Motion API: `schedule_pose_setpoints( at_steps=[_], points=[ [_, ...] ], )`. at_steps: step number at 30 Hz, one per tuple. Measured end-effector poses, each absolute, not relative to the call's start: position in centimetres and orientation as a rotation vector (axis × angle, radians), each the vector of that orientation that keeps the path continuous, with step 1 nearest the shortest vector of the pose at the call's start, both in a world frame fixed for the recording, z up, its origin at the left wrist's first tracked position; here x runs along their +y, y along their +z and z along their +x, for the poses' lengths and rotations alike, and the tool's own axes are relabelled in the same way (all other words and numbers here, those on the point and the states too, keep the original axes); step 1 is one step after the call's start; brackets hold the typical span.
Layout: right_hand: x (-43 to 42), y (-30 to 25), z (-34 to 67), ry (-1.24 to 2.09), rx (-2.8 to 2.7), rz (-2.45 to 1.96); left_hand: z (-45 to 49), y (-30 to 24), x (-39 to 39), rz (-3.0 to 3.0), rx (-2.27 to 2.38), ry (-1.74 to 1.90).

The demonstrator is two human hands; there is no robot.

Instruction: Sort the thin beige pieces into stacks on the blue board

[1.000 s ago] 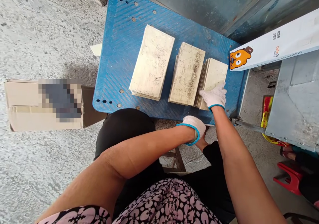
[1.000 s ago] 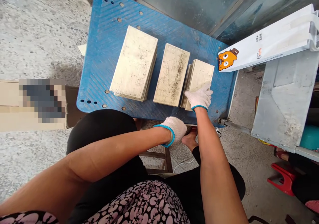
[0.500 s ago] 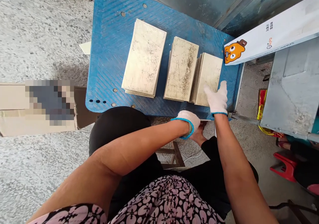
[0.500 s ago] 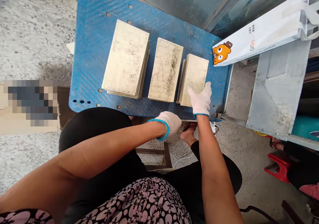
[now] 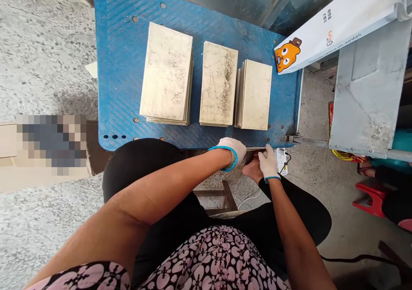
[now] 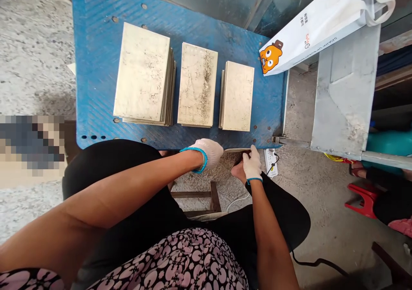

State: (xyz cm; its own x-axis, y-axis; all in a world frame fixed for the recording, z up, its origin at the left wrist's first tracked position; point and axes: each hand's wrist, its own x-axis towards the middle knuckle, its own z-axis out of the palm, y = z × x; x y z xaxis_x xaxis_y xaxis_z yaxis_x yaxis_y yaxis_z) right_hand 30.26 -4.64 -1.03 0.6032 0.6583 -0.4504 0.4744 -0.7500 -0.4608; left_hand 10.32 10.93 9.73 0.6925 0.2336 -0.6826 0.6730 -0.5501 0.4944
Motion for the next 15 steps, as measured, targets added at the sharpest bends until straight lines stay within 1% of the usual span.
schedule_pose_setpoints(
  at_steps=[3, 7, 11, 15],
  points=[
    [-3.7, -1.3, 30.6, 0.895, -1.011, -2.524, 10.6, 9.3, 10.7, 2.121, 0.687, -0.733],
    [-2.7, -1.1, 30.8, 1.017, -1.037, -2.459, 10.8, 8.7, 10.8, 2.109, 0.692, -0.741],
    [-3.5, -1.2, 30.5, 1.148, -1.076, -2.425, 10.9, 8.4, 11.1, 2.071, 0.735, -0.750],
    [-4.1, -0.2, 29.4, 1.180, -1.228, -2.430, 10.8, 8.4, 11.4, 2.091, 0.746, -0.723]
  ],
)
